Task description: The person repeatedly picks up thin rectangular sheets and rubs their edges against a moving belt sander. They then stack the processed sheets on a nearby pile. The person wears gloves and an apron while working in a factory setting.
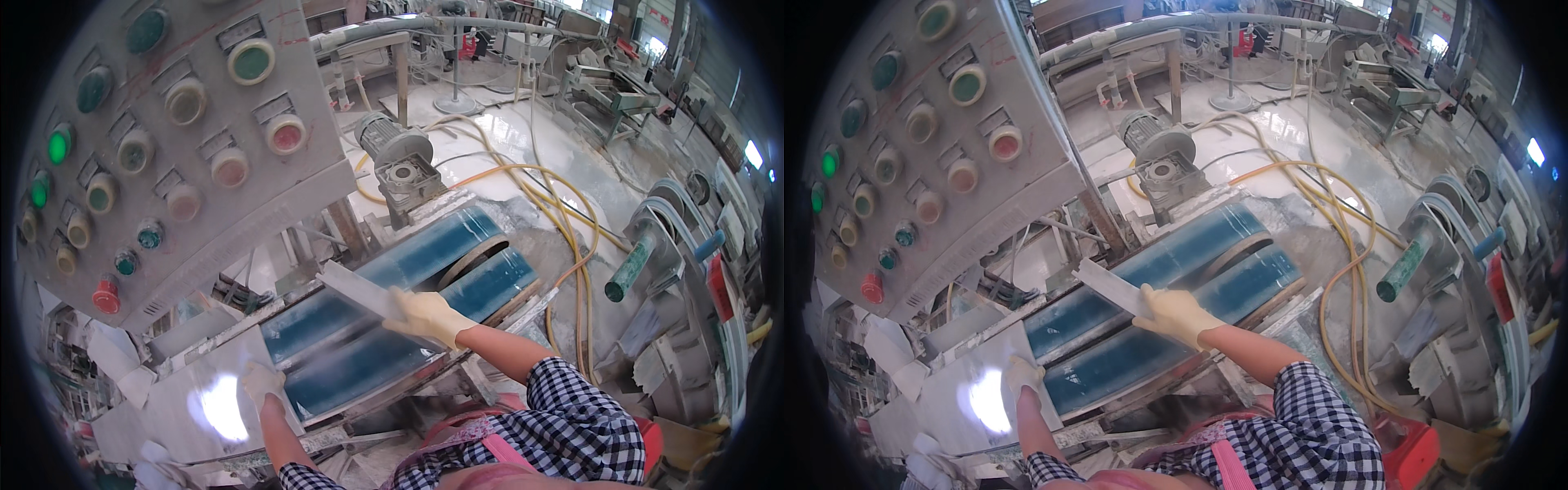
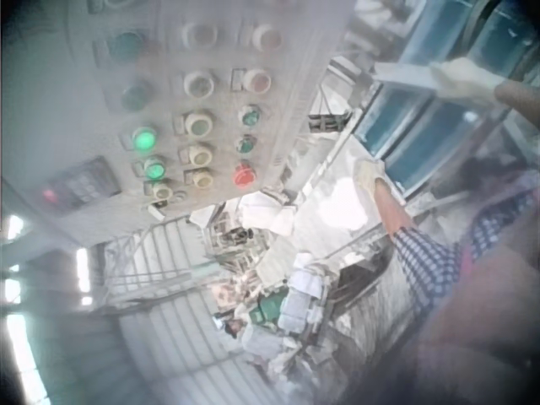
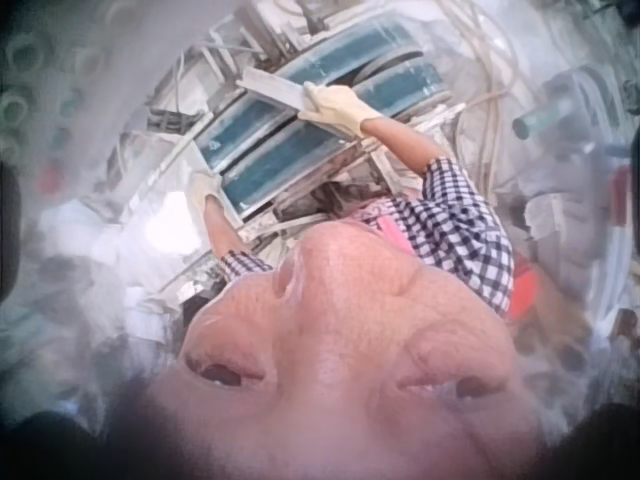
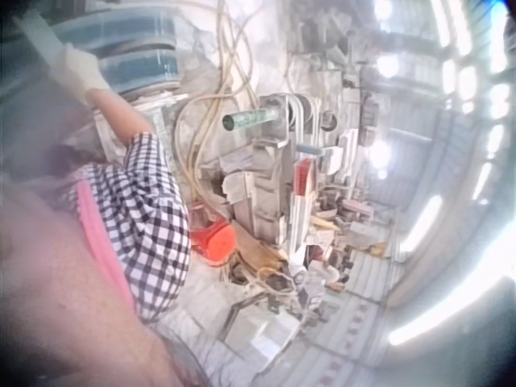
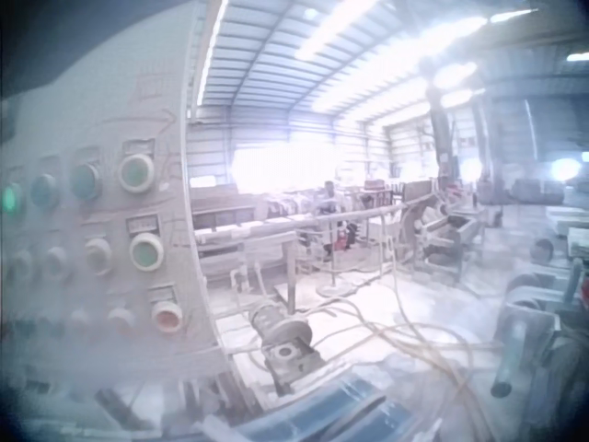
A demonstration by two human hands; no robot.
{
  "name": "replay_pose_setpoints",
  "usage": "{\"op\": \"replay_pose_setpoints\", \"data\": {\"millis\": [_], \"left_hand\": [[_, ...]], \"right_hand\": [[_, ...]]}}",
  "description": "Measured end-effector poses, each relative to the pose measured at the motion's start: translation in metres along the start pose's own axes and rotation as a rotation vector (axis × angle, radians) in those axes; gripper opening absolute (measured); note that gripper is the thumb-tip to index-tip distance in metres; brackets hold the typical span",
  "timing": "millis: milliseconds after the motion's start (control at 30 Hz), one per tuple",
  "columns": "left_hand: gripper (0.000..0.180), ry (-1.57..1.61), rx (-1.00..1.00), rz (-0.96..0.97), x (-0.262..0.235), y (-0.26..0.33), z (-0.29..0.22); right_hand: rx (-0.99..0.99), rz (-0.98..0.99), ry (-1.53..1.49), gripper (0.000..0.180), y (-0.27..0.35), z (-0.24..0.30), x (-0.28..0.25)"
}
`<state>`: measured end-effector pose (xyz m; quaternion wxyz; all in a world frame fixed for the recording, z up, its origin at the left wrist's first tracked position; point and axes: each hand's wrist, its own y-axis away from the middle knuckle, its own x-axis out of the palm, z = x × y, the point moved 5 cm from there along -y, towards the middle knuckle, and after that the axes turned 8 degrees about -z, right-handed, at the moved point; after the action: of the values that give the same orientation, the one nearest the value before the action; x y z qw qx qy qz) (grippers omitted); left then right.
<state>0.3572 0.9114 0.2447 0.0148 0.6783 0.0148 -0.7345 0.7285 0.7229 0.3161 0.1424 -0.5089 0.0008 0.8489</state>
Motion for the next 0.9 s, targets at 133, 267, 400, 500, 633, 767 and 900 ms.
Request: {"op": "replay_pose_setpoints", "data": {"millis": [133,267,400,500,633,767,900], "left_hand": [[0.049,0.223,0.006,-0.041,-0.011,0.0,0.0],[0.032,0.684,-0.019,-0.02,-0.031,0.005,0.018],[0.03,0.515,0.405,-0.173,-0.036,0.036,-0.012],[0.029,0.796,0.39,-0.053,-0.011,0.064,-0.081],[0.026,1.686,0.039,0.398,0.009,0.108,-0.184],[0.026,1.819,0.186,0.553,-0.023,0.128,-0.222],[0.03,1.382,0.444,0.524,-0.056,0.113,-0.224]], "right_hand": [[-0.026,-0.027,-0.022,0.056,0.001,-0.001,-0.001],[-0.049,-0.061,-0.021,0.053,0.003,-0.003,-0.001],[-0.079,-0.09,-0.069,0.052,0.006,-0.007,-0.001],[-0.078,-0.106,-0.103,0.056,0.007,-0.012,0.0],[-0.077,-0.108,-0.093,0.065,0.006,-0.015,0.001],[-0.077,-0.063,-0.074,0.076,0.005,-0.018,0.001],[-0.1,-0.037,-0.059,0.078,0.006,-0.014,-0.007]]}}
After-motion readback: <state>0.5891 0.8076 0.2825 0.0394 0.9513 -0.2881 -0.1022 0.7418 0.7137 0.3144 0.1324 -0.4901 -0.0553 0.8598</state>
